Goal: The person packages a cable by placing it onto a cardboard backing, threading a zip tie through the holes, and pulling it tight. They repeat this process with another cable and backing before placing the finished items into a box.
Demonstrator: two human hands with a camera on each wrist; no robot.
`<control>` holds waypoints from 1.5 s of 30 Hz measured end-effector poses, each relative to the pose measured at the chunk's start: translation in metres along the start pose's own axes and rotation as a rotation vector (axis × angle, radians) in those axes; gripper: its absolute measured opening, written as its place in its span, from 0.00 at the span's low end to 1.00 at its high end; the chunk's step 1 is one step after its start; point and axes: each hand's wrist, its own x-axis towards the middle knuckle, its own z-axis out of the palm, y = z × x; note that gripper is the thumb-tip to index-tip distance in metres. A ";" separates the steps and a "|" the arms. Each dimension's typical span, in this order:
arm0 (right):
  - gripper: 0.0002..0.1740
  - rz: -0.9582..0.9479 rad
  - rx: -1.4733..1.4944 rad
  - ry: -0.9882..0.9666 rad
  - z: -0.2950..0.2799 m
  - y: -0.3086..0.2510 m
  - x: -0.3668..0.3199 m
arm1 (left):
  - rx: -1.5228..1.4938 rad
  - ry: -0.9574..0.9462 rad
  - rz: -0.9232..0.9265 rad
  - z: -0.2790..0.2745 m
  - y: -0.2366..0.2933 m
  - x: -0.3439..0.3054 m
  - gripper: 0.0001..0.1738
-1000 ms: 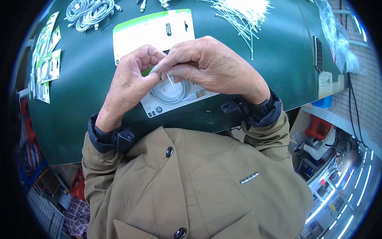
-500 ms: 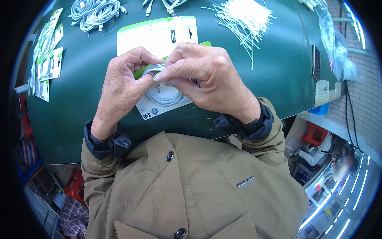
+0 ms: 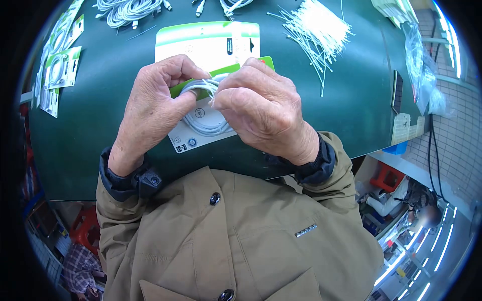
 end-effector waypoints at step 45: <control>0.13 -0.085 -0.246 -0.203 0.008 -0.006 0.000 | -0.077 -0.041 -0.050 0.005 -0.006 0.002 0.10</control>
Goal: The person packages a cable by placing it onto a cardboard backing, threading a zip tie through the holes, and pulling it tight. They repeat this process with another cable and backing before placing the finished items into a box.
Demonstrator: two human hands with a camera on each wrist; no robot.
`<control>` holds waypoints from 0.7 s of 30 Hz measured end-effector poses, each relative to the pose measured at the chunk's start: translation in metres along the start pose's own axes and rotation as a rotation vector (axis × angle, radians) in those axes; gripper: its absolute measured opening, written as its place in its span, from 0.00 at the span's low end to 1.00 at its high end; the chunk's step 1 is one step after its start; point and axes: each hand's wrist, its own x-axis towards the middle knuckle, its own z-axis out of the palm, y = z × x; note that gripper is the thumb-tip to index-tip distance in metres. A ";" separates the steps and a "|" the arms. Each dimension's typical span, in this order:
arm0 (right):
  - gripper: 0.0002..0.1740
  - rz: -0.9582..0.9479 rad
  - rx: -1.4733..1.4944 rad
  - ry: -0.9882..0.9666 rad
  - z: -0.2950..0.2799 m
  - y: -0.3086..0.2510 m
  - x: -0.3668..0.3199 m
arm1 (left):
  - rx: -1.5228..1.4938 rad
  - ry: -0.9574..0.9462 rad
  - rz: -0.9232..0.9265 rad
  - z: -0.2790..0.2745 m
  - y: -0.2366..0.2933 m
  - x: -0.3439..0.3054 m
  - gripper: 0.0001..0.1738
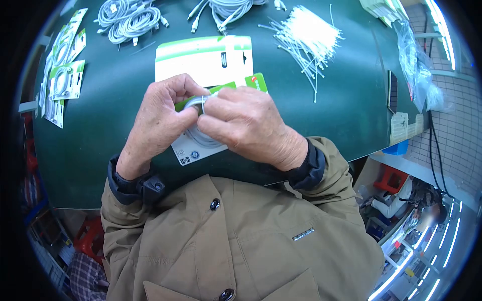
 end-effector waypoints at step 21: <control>0.07 0.804 0.745 0.587 -0.039 0.058 -0.019 | -0.147 0.066 -0.008 -0.009 0.016 -0.002 0.17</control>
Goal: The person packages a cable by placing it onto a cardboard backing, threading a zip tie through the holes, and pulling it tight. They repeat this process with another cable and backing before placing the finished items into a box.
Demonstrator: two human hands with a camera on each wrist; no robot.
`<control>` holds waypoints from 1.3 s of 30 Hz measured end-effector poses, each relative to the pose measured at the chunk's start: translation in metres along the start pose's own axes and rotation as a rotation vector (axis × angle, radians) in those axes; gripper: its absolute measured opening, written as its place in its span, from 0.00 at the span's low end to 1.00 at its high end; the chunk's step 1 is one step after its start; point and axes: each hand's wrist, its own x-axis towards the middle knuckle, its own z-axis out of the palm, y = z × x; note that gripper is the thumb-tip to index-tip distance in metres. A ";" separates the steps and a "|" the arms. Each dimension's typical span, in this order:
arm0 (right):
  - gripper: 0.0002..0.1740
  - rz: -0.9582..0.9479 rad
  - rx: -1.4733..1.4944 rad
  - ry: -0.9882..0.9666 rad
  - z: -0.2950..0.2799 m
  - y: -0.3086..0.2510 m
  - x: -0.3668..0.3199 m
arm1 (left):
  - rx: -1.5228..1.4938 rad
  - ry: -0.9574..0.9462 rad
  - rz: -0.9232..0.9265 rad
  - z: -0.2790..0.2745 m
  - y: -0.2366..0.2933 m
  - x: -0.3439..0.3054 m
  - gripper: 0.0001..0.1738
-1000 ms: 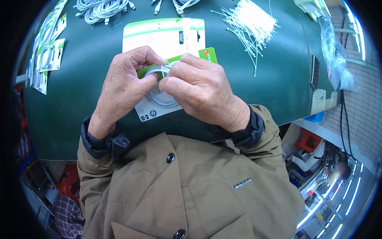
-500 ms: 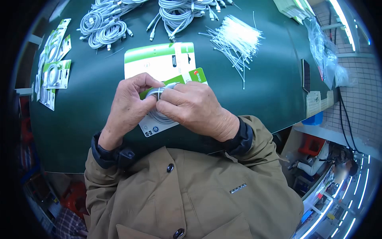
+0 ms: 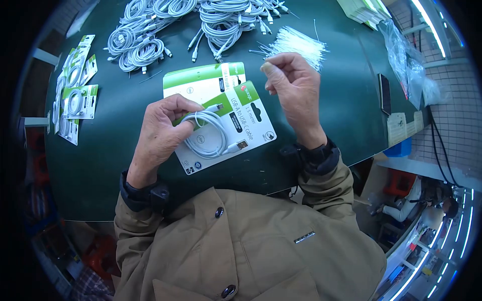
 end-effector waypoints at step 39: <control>0.08 0.260 -0.006 -0.681 0.021 0.015 -0.002 | 0.820 -0.081 0.642 0.023 0.007 -0.007 0.26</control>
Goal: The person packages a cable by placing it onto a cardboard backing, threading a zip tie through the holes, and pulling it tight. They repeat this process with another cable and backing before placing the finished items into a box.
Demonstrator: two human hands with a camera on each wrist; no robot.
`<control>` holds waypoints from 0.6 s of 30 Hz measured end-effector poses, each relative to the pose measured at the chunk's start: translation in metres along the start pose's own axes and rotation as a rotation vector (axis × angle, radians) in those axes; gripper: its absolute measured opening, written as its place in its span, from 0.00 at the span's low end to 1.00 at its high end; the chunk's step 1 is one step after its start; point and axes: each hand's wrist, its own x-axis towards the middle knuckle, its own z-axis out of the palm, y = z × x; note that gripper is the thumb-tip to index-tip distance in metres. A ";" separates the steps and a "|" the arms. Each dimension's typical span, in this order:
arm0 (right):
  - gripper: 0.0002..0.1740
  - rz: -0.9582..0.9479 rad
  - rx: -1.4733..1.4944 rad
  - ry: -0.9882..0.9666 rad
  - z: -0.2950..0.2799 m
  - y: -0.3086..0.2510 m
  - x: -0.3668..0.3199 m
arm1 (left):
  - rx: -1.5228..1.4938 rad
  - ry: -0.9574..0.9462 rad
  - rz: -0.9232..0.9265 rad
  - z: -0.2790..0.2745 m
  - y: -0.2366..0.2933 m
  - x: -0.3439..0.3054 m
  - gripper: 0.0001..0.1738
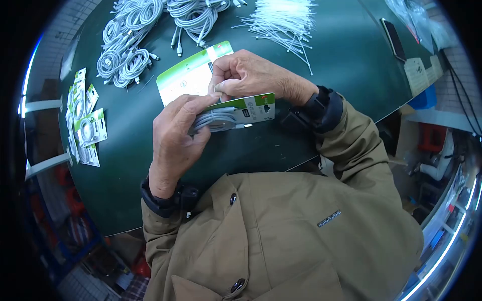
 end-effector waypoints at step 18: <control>0.04 -0.142 -0.387 0.048 0.007 0.016 0.001 | -0.093 -0.056 -0.159 0.006 0.020 0.004 0.17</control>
